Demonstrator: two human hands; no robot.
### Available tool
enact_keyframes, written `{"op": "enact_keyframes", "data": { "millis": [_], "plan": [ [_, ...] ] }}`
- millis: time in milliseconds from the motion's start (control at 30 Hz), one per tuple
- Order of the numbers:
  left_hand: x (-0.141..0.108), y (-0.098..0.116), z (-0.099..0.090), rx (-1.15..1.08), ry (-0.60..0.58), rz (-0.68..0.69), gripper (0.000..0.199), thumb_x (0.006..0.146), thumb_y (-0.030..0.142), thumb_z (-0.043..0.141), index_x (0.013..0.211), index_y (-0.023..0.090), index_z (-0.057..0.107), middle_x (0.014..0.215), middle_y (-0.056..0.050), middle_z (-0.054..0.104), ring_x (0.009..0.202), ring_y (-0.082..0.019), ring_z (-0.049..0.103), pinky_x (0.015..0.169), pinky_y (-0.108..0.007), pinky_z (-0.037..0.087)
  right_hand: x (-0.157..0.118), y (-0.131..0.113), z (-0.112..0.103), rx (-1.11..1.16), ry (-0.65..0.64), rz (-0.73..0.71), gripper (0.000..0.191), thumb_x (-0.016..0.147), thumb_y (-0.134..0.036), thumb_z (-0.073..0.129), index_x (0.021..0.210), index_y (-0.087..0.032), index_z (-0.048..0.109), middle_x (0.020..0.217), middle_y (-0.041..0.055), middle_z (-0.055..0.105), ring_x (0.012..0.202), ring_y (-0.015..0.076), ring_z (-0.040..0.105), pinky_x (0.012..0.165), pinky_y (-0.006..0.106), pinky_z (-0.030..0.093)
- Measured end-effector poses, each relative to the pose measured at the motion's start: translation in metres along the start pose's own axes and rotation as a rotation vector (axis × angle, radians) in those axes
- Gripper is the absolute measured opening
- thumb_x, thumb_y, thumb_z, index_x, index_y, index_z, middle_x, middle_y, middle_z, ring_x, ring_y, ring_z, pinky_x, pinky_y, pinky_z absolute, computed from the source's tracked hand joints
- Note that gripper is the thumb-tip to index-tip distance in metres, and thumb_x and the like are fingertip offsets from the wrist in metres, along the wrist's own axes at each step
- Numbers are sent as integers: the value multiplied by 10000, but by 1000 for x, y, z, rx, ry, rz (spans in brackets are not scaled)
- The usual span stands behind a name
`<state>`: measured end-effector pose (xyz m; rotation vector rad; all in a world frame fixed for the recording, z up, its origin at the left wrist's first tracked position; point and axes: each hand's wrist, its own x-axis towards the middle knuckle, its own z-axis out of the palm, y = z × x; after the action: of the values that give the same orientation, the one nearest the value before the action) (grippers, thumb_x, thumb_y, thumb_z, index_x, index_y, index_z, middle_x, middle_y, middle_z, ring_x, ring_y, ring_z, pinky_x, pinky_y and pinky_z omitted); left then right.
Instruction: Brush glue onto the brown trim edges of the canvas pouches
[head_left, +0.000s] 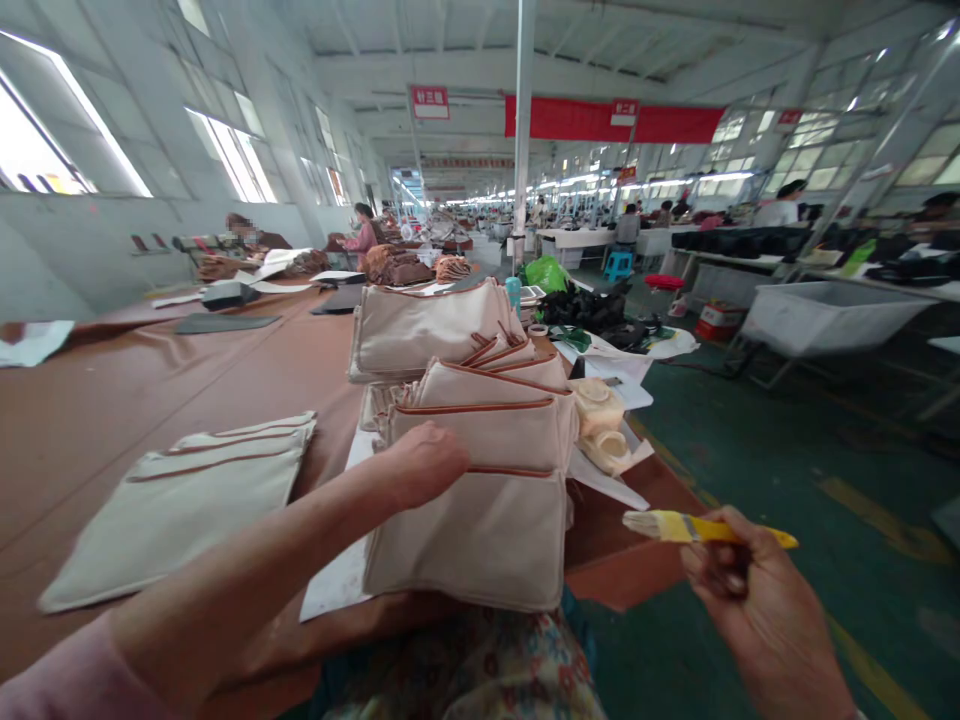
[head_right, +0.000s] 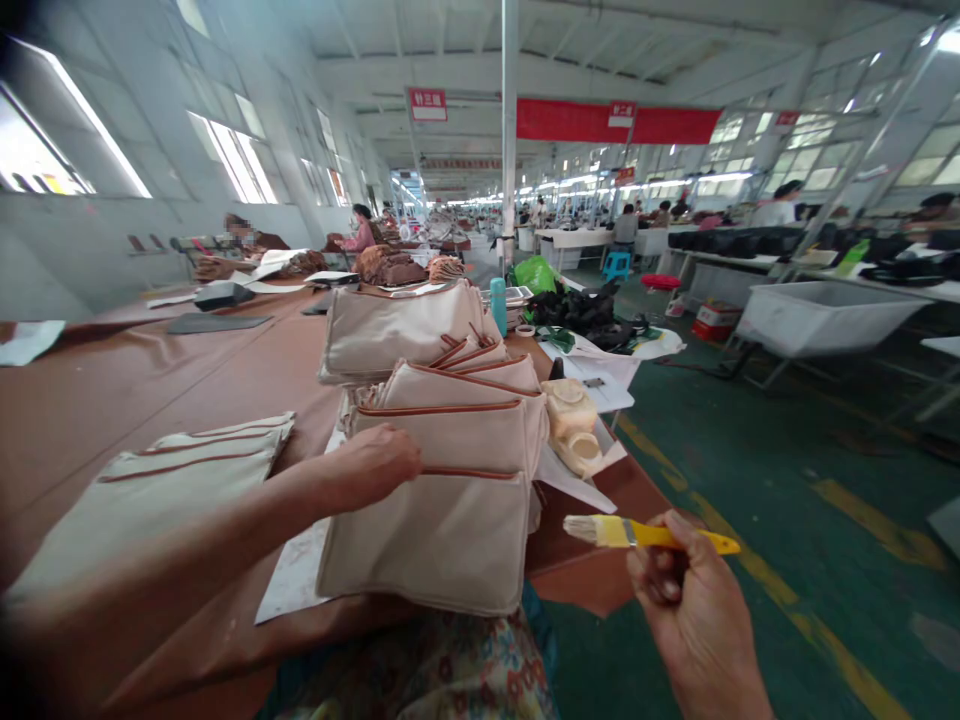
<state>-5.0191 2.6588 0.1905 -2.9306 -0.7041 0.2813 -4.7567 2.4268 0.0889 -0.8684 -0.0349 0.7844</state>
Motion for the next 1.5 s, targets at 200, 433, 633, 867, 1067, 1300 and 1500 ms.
{"op": "enact_keyframes", "data": {
  "millis": [200, 433, 633, 867, 1067, 1300, 1500],
  "plan": [
    [57, 67, 37, -121, 116, -113, 296, 896, 418, 615, 1008, 148, 659, 1030, -127, 669, 1001, -309, 621, 857, -424, 479, 3, 0, -4, 40, 24, -18, 240, 802, -258, 726, 708, -159, 528, 523, -89, 351, 400, 29, 260, 362, 155, 290],
    [82, 79, 75, -288, 134, -243, 168, 872, 234, 588, 959, 114, 669, 1012, -150, 669, 1009, -326, 618, 906, -458, 428, 9, 17, -4, -127, 31, -108, 252, 784, -326, 743, 728, -159, 564, 523, -70, 430, 414, 37, 331, 363, 143, 267],
    [67, 65, 72, -588, 36, -133, 162, 803, 300, 634, 795, 169, 729, 684, -3, 629, 690, -176, 617, 580, -241, 382, 14, 25, 19, -247, -55, -288, 315, 781, -398, 754, 719, -163, 553, 527, -58, 470, 419, 51, 365, 366, 157, 255],
    [36, 75, 62, -927, 132, -60, 169, 752, 204, 646, 858, 176, 774, 807, 7, 624, 786, -129, 605, 687, -198, 413, 21, 36, 43, -710, -195, -458, 358, 857, -515, 642, 799, -163, 615, 534, -31, 519, 476, 114, 458, 456, 233, 353],
    [19, 80, 56, -1058, 160, -125, 155, 737, 185, 647, 830, 168, 769, 800, 1, 630, 770, -134, 597, 698, -212, 416, 12, 15, 45, -810, -117, -678, 328, 899, -484, 597, 793, -174, 610, 553, -27, 532, 501, 129, 491, 510, 252, 386],
    [3, 85, 53, -933, 228, -46, 154, 850, 245, 618, 843, 187, 760, 784, 1, 624, 719, -115, 582, 647, -204, 397, 1, 23, 48, -927, -227, -638, 327, 894, -481, 605, 790, -171, 621, 545, -24, 543, 511, 127, 509, 528, 249, 400],
    [-35, 99, 51, -485, 512, 149, 240, 978, 225, 483, 849, 200, 683, 787, -3, 597, 642, -99, 542, 583, -228, 359, 1, -8, 41, -606, -162, -525, 283, 848, -449, 678, 816, -174, 620, 534, -44, 474, 460, 100, 414, 430, 217, 310]
  ]
}}
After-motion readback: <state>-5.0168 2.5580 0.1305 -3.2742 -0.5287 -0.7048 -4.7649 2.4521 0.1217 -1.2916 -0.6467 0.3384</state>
